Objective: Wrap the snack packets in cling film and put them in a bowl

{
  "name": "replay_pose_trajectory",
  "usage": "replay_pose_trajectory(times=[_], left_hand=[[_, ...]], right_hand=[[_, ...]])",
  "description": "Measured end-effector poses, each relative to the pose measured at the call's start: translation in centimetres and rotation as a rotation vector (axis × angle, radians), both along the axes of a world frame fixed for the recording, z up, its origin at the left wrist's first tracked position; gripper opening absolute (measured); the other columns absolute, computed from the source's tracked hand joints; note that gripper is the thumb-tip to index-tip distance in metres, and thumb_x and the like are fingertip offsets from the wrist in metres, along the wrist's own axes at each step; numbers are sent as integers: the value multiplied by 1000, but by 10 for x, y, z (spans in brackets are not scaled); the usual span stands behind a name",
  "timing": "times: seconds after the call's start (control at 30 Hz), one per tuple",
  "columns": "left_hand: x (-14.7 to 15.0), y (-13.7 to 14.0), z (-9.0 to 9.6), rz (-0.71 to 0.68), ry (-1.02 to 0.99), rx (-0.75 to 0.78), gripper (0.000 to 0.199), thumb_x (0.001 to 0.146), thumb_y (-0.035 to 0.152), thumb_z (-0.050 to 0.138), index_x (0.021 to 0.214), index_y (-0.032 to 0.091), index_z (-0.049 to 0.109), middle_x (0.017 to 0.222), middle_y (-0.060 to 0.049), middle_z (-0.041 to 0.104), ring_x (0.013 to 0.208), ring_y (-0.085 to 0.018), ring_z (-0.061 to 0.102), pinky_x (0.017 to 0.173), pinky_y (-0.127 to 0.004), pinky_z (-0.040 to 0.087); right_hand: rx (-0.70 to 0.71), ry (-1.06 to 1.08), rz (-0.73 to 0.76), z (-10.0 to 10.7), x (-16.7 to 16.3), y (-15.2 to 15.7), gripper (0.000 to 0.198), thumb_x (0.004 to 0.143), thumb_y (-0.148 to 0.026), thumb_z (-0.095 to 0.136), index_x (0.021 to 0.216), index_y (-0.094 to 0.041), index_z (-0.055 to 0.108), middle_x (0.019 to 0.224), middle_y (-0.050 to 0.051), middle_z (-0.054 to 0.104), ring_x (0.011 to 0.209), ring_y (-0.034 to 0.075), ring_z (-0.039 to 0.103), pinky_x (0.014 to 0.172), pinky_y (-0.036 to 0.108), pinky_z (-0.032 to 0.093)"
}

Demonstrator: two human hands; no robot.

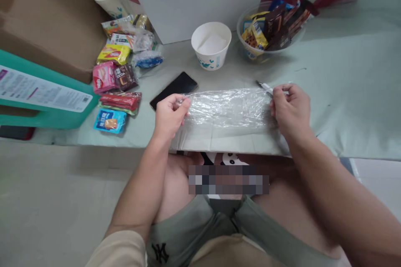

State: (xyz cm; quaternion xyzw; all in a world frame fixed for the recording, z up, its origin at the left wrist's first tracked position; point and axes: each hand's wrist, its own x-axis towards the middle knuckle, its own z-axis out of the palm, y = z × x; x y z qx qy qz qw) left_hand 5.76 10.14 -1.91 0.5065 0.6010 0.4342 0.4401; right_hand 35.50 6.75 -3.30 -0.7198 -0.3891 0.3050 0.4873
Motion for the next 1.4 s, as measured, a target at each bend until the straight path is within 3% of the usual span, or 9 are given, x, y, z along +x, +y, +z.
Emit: replay_pose_trajectory(times=[0.3,0.5,0.7,0.87,1.0,1.1,1.23,1.33,1.4], left_hand=[[-1,8,3,161,92,-15,26,86,34,65,65,21,60,39,7,43,31,-8,35,30,-20,21],[1,12,1,159,98,-2,26,86,31,63,62,22,57,35,8,40,28,-8,32,29,-21,16],[-1,11,-1,185,54,-42,25,79,21,58,56,23,48,39,7,41,32,-8,37,32,-21,24],[-5,9,-4,144,246,4,27,80,24,58,55,22,49,41,6,47,35,-9,41,39,-23,29],[-5,8,-4,130,486,33,26,85,34,62,63,22,56,43,5,52,42,-12,47,49,-26,33],[-5,7,-5,112,623,65,24,86,35,62,66,22,60,47,4,55,47,-14,49,55,-28,34],[-5,6,-6,110,674,106,18,86,34,62,73,22,66,53,3,59,51,-15,52,59,-29,35],[-4,6,-7,126,658,131,17,88,34,60,78,22,67,54,3,59,52,-15,52,61,-29,36],[-4,7,-8,128,651,130,18,90,35,59,80,22,67,55,3,59,52,-15,52,62,-29,37]], right_hand=[[-40,-37,6,-1,2,-1,30,90,-45,67,72,-24,58,50,-4,54,35,11,42,31,26,26],[-27,-120,14,0,5,-4,32,92,-42,66,66,-24,59,44,-5,49,34,13,43,36,28,30],[-81,-212,27,3,4,-5,24,89,-36,65,68,-24,63,44,-5,50,39,13,43,43,29,33],[-105,-296,31,0,3,-4,13,87,-33,65,78,-24,64,49,-6,49,43,13,41,50,30,34],[1,-427,62,-10,7,-3,9,84,-31,67,91,-25,65,58,-5,57,52,15,49,60,32,42],[134,-568,60,-12,8,-5,18,83,-30,68,100,-26,64,84,1,69,60,17,55,66,36,48],[397,-755,87,-1,-1,-16,18,88,-25,64,106,-25,66,103,11,67,90,28,65,83,47,53],[530,-780,278,5,-16,-27,17,91,-22,60,107,-25,67,104,11,70,100,31,67,93,49,53],[493,-810,465,3,-27,-32,22,93,-22,58,113,-25,67,116,11,72,109,31,68,98,49,53]])
